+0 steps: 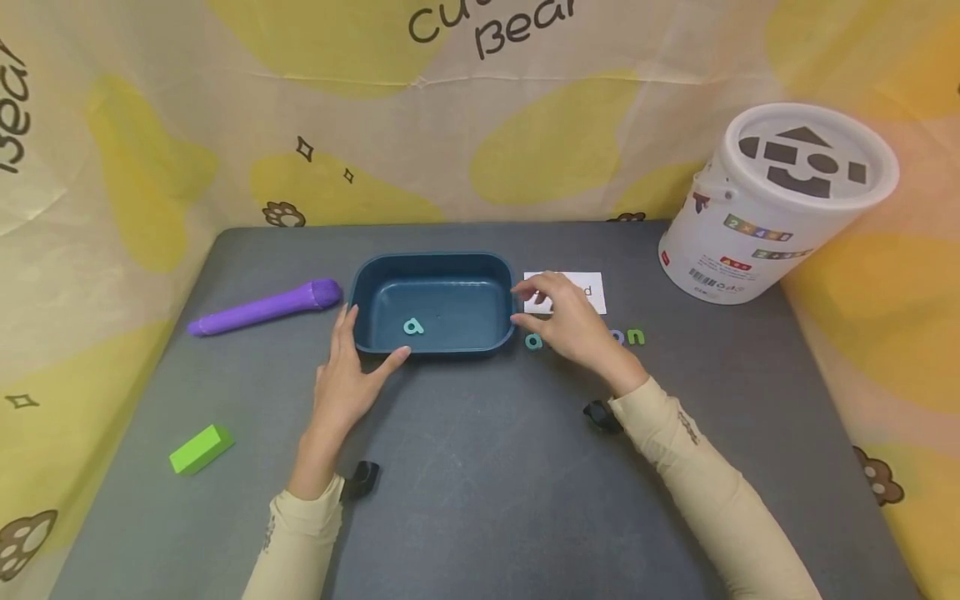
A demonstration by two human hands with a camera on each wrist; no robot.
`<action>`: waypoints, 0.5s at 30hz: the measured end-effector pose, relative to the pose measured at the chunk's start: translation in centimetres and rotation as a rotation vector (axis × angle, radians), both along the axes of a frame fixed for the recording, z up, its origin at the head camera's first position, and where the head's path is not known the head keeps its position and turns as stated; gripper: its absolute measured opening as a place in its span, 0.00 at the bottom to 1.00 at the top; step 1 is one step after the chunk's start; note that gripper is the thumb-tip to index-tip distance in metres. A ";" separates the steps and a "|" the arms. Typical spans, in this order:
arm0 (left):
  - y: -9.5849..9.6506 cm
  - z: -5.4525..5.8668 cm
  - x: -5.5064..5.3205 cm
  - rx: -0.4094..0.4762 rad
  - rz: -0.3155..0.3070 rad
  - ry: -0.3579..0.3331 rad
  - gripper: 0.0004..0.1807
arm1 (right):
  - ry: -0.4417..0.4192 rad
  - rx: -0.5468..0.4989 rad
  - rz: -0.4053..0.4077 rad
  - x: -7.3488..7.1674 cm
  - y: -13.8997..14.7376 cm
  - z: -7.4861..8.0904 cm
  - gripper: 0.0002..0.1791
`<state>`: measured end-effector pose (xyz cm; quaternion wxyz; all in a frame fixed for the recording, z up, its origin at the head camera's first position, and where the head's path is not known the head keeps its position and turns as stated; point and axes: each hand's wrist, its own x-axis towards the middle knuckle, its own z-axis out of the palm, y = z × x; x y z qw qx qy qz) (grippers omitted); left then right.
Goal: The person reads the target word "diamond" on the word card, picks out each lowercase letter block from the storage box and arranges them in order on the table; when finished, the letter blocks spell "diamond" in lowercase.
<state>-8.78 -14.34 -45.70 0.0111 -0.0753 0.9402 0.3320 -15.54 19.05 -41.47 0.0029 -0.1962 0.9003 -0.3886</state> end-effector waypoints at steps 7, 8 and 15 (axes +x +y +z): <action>0.0 0.0 0.0 -0.009 -0.002 -0.003 0.62 | -0.031 -0.016 0.143 -0.7 -4.9 -0.6 0.24; 0.0 0.0 0.0 -0.008 -0.002 -0.003 0.62 | -0.042 -0.010 0.157 -0.8 -5.5 -0.7 0.25; -0.1 0.0 0.0 -0.017 0.000 -0.003 0.62 | -0.143 0.099 0.282 -1.8 -9.5 -1.6 0.31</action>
